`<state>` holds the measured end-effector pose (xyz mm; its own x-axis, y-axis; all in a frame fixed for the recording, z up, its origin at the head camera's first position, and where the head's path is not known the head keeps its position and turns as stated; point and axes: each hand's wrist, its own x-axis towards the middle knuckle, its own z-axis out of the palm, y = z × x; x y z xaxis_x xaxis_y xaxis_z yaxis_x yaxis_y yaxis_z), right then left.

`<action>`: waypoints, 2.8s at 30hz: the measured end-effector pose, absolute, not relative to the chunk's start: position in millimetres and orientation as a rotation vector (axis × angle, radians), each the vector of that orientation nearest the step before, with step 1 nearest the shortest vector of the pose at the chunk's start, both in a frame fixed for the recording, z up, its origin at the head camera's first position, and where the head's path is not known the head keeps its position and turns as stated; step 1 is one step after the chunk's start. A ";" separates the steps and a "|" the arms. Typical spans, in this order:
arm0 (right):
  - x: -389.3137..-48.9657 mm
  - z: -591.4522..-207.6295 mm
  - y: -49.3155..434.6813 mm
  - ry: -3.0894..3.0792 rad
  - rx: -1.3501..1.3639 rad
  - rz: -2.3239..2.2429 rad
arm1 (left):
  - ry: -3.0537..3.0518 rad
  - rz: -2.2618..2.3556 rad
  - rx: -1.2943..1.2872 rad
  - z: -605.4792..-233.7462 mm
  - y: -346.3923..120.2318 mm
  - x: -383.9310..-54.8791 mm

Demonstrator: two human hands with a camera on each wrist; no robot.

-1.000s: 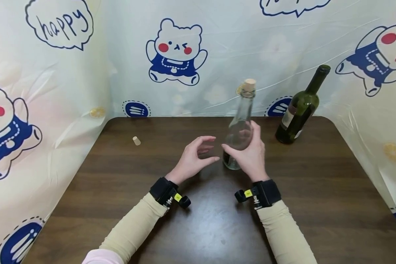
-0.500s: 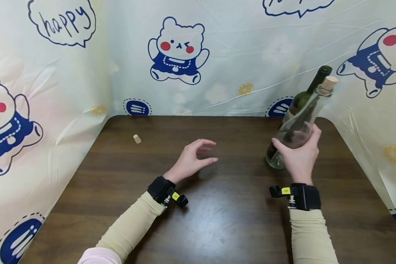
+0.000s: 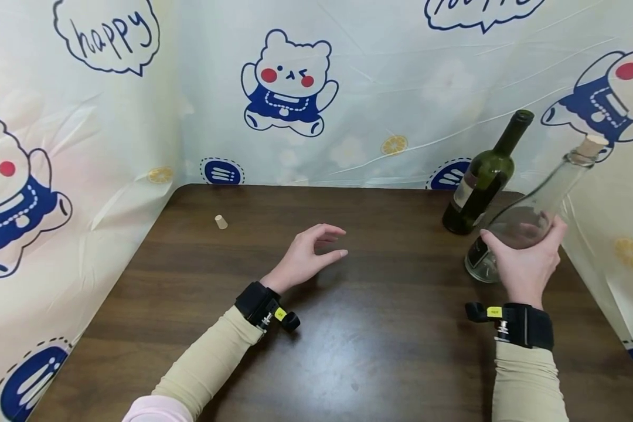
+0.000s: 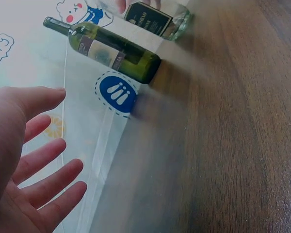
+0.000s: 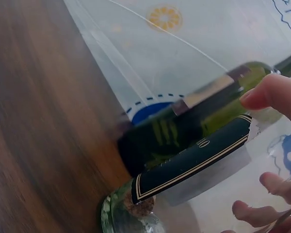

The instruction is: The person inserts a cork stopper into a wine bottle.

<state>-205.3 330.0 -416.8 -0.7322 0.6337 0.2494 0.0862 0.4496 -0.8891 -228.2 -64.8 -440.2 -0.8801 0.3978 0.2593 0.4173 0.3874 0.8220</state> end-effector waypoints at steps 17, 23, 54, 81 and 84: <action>-187.4 -407.5 321.1 -2.095 -0.504 1.105 | -2.616 -1.525 -0.752 -444.4 -62.1 -227.5; -181.2 -377.6 287.0 -1.867 -0.292 0.865 | -2.623 -1.511 -0.761 -442.9 -61.3 -227.3; -316.4 -357.9 283.5 -1.985 -0.601 1.505 | -2.647 -1.478 -0.774 -438.6 -59.6 -224.6; -316.9 -354.1 277.0 -2.048 -0.417 1.626 | -2.624 -1.500 -0.768 -437.4 -60.2 -227.8; -314.6 -345.8 264.6 -2.065 -0.287 1.611 | -2.617 -1.511 -0.764 -436.6 -60.4 -228.6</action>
